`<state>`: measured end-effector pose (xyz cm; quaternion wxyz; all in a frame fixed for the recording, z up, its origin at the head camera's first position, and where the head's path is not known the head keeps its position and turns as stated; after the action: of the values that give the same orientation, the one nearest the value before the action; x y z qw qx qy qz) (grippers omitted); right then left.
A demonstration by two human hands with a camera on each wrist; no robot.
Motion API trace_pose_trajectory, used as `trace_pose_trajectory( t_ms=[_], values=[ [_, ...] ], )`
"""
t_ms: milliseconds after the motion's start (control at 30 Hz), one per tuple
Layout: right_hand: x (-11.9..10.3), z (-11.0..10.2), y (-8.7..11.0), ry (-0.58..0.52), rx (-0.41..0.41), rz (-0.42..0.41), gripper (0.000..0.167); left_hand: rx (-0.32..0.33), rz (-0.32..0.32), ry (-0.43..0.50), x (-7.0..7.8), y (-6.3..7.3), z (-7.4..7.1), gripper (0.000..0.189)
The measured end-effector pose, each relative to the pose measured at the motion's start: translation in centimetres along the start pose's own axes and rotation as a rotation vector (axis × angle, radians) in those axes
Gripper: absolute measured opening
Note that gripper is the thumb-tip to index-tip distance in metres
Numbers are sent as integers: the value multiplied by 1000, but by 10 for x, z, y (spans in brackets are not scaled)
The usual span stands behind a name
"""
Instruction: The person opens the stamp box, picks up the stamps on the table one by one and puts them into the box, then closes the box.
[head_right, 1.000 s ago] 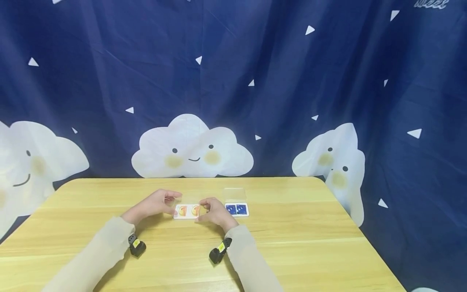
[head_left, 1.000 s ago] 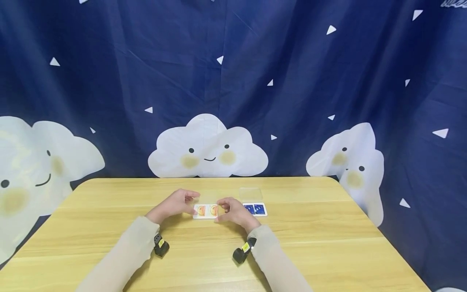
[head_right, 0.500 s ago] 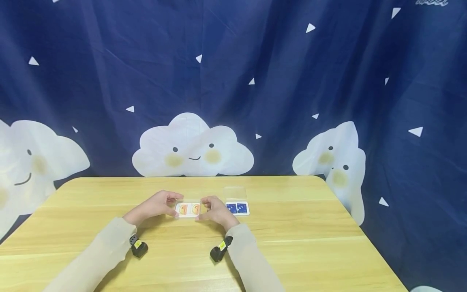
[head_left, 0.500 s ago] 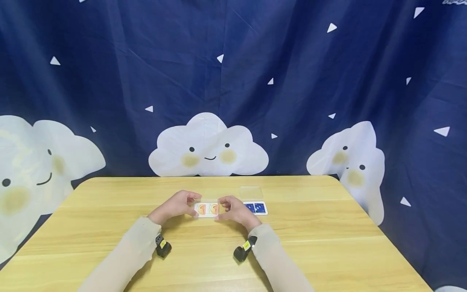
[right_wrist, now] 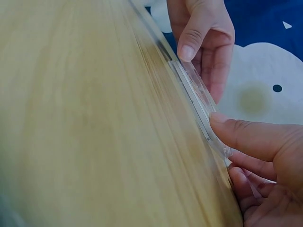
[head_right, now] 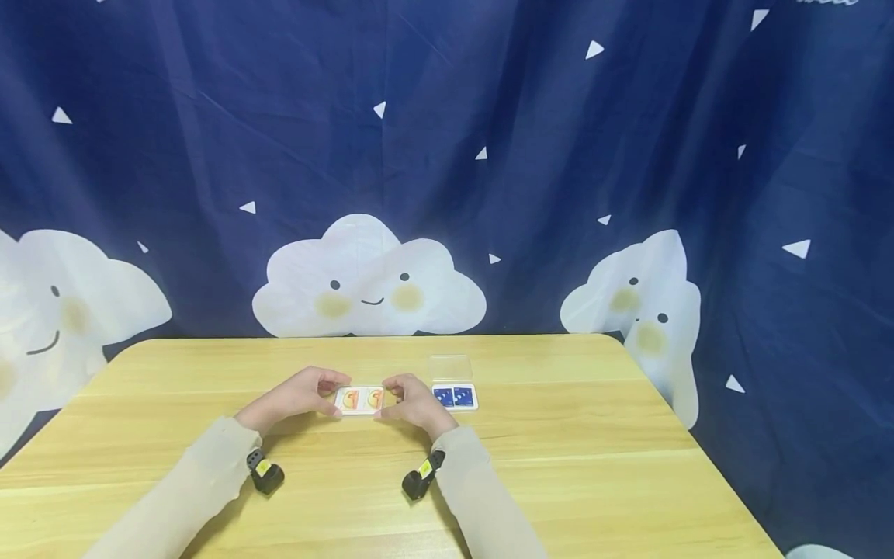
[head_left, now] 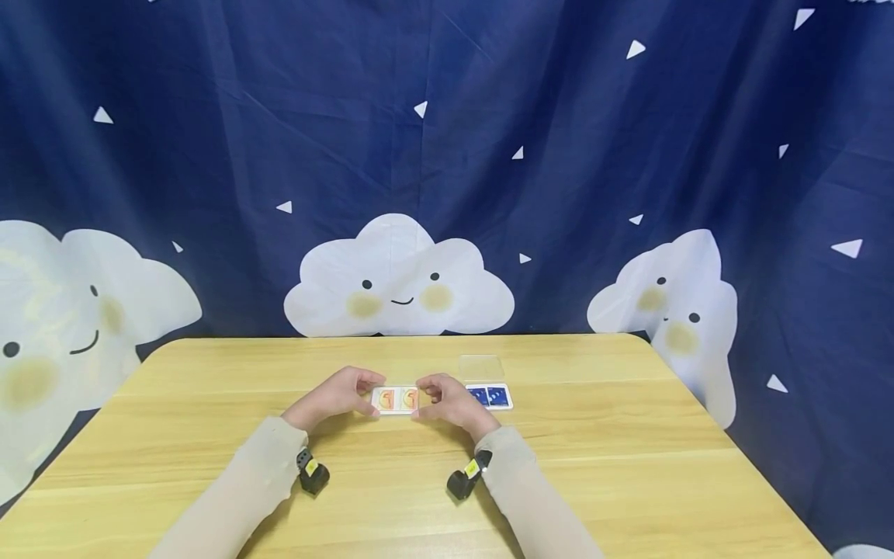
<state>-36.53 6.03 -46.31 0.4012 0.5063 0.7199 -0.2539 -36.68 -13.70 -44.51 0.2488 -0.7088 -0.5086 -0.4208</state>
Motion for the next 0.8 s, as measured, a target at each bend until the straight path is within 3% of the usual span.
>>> trace_pose_trajectory(
  t_ms=[533, 800],
  values=[
    [-3, -1, 3, 22, 14, -4, 53, 1, -10, 127, -8, 1, 0, 63],
    [-4, 0, 2, 17, 15, -27, 53, 8, -17, 141, -12, 1, 0, 62]
  ],
)
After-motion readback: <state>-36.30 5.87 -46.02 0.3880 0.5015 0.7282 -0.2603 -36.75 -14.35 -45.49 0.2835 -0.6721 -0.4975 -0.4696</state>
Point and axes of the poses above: each hand's wrist, its own y-axis away from the middle knuckle, its own z-axis out of the palm, x = y × z, the point moved 5 cm from there along -y, towards the middle knuckle, and after that the axes turned 3 degrees about y, right-handed, at the moved point
